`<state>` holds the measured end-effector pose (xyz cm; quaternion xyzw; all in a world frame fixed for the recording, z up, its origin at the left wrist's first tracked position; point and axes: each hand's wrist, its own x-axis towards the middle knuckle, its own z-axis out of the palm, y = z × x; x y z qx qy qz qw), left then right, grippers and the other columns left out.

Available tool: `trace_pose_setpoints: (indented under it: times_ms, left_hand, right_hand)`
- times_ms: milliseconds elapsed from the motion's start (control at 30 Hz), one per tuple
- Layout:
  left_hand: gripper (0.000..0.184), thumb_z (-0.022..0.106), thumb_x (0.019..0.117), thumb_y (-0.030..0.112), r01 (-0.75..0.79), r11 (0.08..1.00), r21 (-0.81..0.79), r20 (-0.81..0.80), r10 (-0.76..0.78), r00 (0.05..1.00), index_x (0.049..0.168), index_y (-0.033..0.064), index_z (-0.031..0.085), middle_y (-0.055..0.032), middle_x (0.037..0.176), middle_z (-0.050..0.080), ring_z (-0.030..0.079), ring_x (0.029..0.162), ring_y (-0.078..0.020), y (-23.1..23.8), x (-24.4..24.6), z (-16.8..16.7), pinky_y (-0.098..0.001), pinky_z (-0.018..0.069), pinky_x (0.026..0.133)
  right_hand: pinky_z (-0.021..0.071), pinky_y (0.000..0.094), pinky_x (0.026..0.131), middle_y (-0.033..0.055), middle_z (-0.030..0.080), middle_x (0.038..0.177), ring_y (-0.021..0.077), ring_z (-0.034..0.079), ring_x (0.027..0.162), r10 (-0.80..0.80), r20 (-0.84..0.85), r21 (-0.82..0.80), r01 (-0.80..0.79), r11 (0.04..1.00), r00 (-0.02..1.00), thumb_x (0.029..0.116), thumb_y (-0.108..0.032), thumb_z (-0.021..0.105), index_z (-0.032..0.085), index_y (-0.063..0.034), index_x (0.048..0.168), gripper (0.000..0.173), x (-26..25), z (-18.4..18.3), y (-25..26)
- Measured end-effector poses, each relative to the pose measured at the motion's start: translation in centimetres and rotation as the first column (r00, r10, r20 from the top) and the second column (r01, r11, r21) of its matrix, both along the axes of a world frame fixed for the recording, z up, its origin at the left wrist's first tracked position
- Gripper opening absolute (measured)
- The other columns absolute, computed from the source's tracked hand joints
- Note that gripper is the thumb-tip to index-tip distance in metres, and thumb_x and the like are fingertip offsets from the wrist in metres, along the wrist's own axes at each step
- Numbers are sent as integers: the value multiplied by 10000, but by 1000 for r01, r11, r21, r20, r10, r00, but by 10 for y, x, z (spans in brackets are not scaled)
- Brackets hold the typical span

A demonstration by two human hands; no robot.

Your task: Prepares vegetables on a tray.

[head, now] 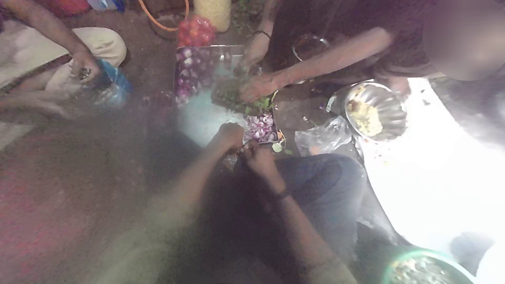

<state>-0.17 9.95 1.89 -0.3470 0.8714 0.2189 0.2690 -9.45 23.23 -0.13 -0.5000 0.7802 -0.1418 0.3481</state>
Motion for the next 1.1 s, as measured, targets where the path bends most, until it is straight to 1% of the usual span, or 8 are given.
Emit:
trace_pose_setpoints:
  times_ms: [100, 200, 300, 467, 533, 700, 967, 1100]
  left_hand:
    - [166, 750, 886, 254, 1, 1000, -3, 1, -1, 1000, 930, 94, 734, -130, 939, 711, 684, 920, -350, 0, 0, 1, -584, 534, 731]
    - [168, 741, 893, 268, 13, 1000, 6, 21, -13, 1000, 929, 105, 732, -121, 949, 709, 681, 936, -341, -1, -1, 4, -580, 534, 737]
    - [154, 733, 890, 256, 7, 1000, 3, 12, -7, 1000, 891, 103, 725, -121, 920, 703, 678, 913, -343, 1, -1, 6, -581, 524, 710]
    - [152, 728, 900, 244, -7, 1000, 8, 15, 7, 1000, 951, 100, 736, -132, 951, 709, 681, 938, -351, 2, -2, 7, -591, 530, 725]
    - [158, 730, 897, 251, -4, 1000, -2, 11, 4, 1000, 942, 101, 737, -133, 941, 709, 682, 922, -350, 2, -2, 6, -584, 527, 712]
    - [171, 744, 882, 265, 22, 1000, -8, 27, -21, 999, 918, 99, 728, -131, 940, 705, 680, 935, -351, 2, -2, 8, -587, 530, 723]
    - [157, 741, 883, 238, 23, 1000, -16, -1, -23, 1000, 931, 88, 731, -132, 943, 706, 680, 927, -352, 2, -1, 5, -582, 528, 716]
    - [162, 743, 883, 247, 17, 1000, -17, -5, -17, 1000, 932, 93, 731, -132, 943, 707, 681, 925, -351, 2, 0, 5, -580, 530, 712]
  right_hand:
    - [561, 512, 856, 105, 723, 946, 278, 711, 924, 2, -3, 1, -2, 1000, 1000, 1049, -403, 540, 673, -105, 1188, 355, 1, 0, -1]
    - [561, 512, 850, 104, 719, 937, 275, 710, 913, -4, 4, -5, 4, 1000, 1000, 1047, -396, 543, 674, -103, 1177, 346, 2, 0, -1]
    - [563, 512, 835, 97, 715, 924, 269, 708, 896, -8, 13, -16, 8, 1000, 1000, 1044, -395, 544, 674, -105, 1164, 339, 2, -2, -1]
    - [562, 511, 840, 102, 715, 925, 271, 708, 900, -10, 5, -25, 10, 1000, 1000, 1044, -394, 547, 675, -98, 1164, 344, 2, -2, -1]
    - [561, 512, 837, 99, 714, 923, 271, 706, 897, -10, 6, -27, 10, 1000, 1000, 1044, -395, 545, 674, -103, 1162, 340, 2, -2, 0]
    - [563, 518, 849, 110, 719, 940, 282, 710, 916, -9, 11, -19, 9, 1000, 1000, 1046, -391, 536, 670, -105, 1183, 344, 2, -1, 0]
    - [560, 515, 845, 104, 716, 928, 279, 707, 903, -3, 1, -20, 3, 1000, 1000, 1046, -397, 538, 669, -102, 1180, 349, 2, -1, 1]
    - [560, 508, 842, 101, 716, 926, 274, 707, 904, -5, 1, -19, 5, 1000, 1000, 1046, -398, 541, 671, -106, 1176, 346, 3, 0, 1]
